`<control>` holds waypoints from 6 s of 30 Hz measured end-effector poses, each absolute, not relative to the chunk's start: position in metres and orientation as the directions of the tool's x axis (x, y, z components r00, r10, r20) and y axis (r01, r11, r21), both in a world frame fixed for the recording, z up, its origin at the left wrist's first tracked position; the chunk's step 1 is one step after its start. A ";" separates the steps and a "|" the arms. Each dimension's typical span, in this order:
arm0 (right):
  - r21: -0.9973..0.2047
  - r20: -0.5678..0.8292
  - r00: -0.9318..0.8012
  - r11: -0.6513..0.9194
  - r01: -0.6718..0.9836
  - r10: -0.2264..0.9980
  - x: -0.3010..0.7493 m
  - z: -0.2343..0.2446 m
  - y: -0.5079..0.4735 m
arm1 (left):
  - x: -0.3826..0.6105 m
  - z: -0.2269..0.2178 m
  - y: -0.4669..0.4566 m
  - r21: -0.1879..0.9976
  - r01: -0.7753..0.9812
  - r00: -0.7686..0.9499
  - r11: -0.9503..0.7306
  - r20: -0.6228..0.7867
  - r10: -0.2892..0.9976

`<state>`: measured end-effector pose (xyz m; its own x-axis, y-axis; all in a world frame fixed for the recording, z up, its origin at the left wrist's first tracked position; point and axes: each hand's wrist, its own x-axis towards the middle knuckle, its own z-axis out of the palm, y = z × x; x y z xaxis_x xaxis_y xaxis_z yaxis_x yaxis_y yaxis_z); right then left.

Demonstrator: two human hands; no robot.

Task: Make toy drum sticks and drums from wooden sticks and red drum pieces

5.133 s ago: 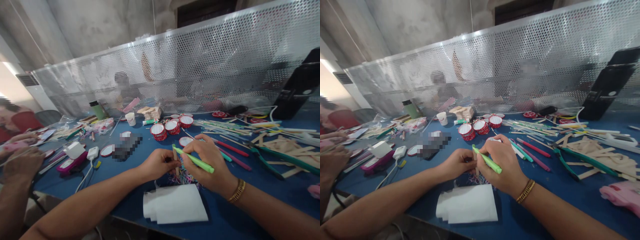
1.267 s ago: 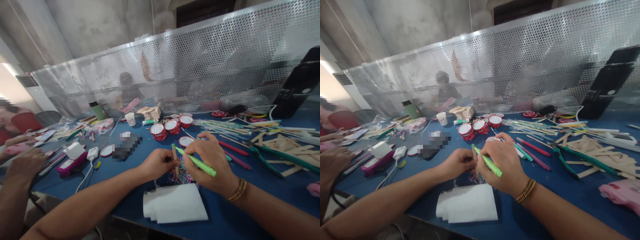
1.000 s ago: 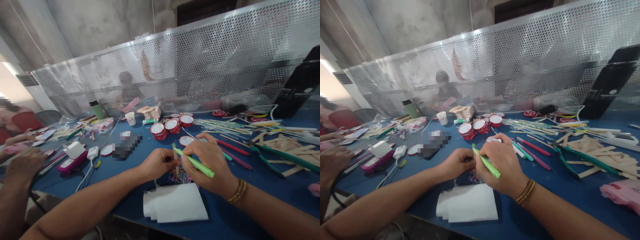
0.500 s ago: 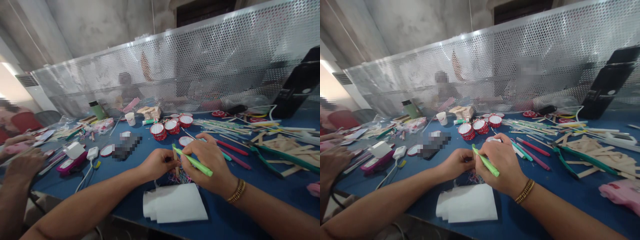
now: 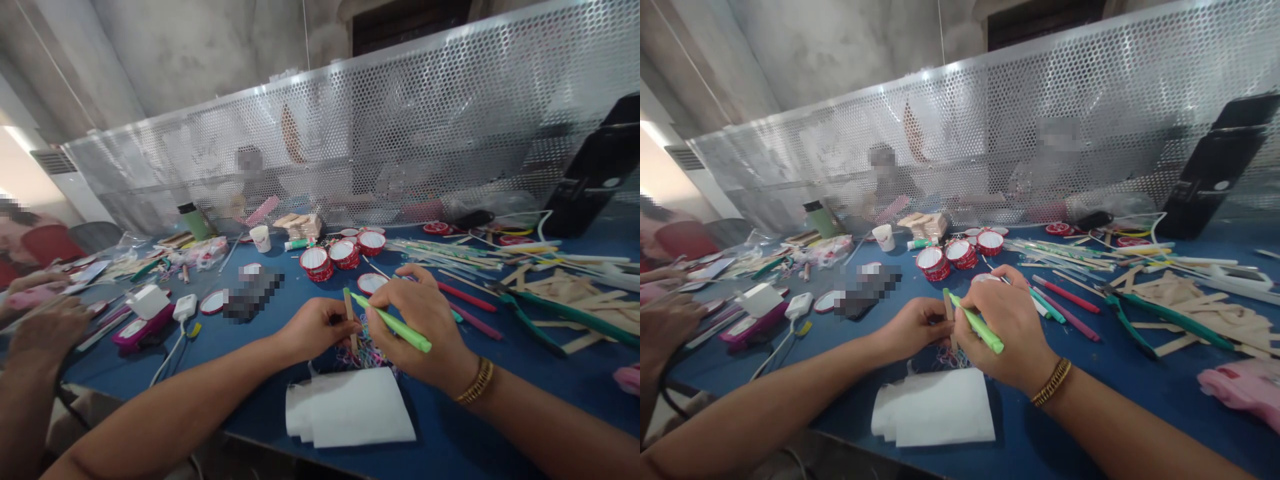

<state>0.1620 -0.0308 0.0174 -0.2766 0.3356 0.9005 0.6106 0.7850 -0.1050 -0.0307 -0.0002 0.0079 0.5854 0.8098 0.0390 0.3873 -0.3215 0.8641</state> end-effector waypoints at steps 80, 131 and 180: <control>-0.144 0.891 -0.266 0.784 0.603 0.369 0.165 0.020 -0.027 | -0.030 0.010 -0.001 0.872 0.371 0.600 -0.318 0.036 0.799; -0.110 0.907 -0.264 0.790 0.603 0.328 0.164 0.020 -0.029 | -0.032 0.010 -0.001 0.805 0.429 0.605 -0.410 0.081 0.792; -0.118 0.902 -0.273 0.800 0.589 0.334 0.163 0.021 -0.031 | -0.032 0.008 -0.001 0.807 0.443 0.591 -0.391 0.065 0.804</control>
<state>0.1634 -0.0307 0.0209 -0.2729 0.3335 0.9024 0.5886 0.7998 -0.1176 -0.0319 -0.0011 0.0078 0.5913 0.8039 0.0649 0.4433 -0.3912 0.8065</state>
